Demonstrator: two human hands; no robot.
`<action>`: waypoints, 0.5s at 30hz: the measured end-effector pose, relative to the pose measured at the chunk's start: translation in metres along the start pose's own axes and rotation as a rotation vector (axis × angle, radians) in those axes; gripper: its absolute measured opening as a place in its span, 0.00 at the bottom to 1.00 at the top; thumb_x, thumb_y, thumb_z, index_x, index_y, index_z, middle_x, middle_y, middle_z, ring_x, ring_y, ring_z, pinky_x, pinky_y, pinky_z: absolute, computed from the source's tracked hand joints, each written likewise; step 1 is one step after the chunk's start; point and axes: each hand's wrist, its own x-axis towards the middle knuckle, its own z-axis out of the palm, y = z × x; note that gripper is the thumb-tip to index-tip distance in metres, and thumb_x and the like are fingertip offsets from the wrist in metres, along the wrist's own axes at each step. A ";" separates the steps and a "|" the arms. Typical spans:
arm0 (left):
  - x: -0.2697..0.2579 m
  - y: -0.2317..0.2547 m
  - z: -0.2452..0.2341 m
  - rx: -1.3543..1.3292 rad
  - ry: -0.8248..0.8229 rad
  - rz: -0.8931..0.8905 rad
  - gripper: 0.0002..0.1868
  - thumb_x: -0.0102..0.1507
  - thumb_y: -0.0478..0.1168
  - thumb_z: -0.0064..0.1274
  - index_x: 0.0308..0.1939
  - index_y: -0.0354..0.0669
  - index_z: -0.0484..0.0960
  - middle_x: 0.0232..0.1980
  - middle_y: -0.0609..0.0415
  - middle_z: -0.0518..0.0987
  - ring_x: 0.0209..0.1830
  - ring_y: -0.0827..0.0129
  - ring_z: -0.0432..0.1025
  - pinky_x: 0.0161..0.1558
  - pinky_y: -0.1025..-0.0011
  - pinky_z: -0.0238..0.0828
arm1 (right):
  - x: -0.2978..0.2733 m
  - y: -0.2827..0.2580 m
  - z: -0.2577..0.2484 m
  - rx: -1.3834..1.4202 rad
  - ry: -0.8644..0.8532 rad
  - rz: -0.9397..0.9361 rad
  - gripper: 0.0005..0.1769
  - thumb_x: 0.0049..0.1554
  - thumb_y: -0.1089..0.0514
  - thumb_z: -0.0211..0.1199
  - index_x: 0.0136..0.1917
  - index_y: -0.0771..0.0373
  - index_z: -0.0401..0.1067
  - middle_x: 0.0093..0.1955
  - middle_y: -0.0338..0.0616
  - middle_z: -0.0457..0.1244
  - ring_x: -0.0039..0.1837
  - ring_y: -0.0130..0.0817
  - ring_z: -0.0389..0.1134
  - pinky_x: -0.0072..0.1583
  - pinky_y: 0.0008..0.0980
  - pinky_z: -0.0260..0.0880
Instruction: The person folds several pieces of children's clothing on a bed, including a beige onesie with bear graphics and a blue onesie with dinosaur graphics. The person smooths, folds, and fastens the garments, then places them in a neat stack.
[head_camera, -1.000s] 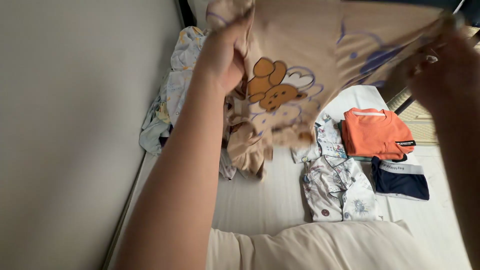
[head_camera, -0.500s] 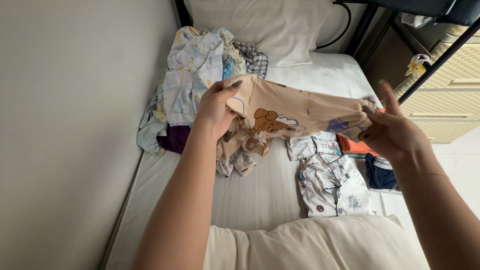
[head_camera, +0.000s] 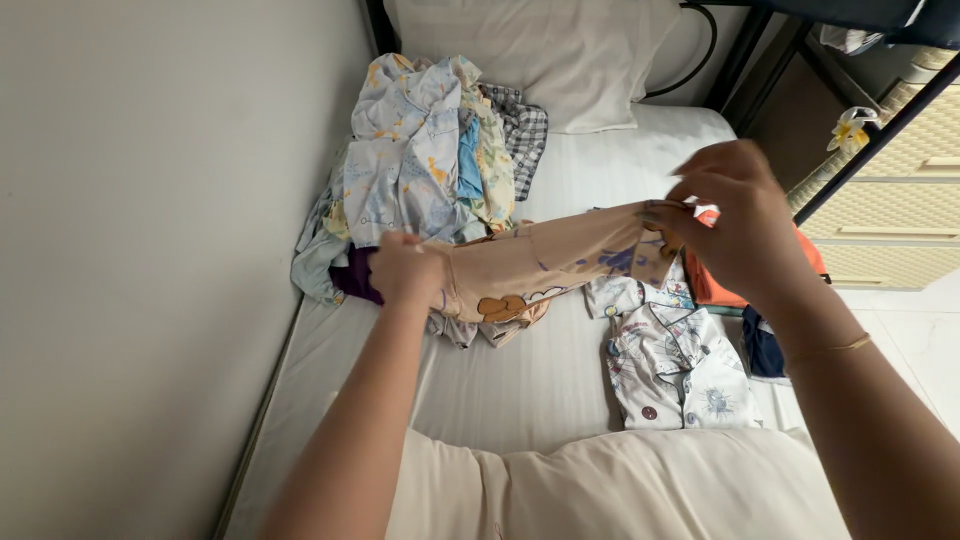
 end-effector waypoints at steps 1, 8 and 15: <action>-0.011 0.010 -0.001 0.267 0.038 0.012 0.24 0.55 0.44 0.71 0.53 0.54 0.80 0.62 0.42 0.66 0.57 0.49 0.64 0.52 0.54 0.70 | 0.004 -0.010 0.004 0.060 -0.084 0.099 0.13 0.55 0.54 0.73 0.47 0.66 0.78 0.44 0.51 0.69 0.44 0.40 0.72 0.47 0.36 0.73; -0.076 0.074 0.003 -0.113 -0.739 0.645 0.18 0.56 0.46 0.65 0.47 0.44 0.87 0.40 0.52 0.88 0.40 0.72 0.82 0.44 0.72 0.76 | 0.003 -0.053 0.038 0.421 -0.242 0.335 0.13 0.56 0.53 0.70 0.45 0.66 0.75 0.38 0.43 0.70 0.42 0.32 0.73 0.47 0.33 0.73; -0.057 0.083 -0.009 -0.248 -0.815 0.534 0.14 0.63 0.45 0.63 0.34 0.36 0.88 0.27 0.59 0.81 0.24 0.80 0.68 0.29 0.74 0.69 | -0.031 0.017 0.088 1.192 -0.074 0.854 0.21 0.68 0.46 0.52 0.53 0.68 0.70 0.46 0.47 0.69 0.48 0.35 0.72 0.53 0.34 0.75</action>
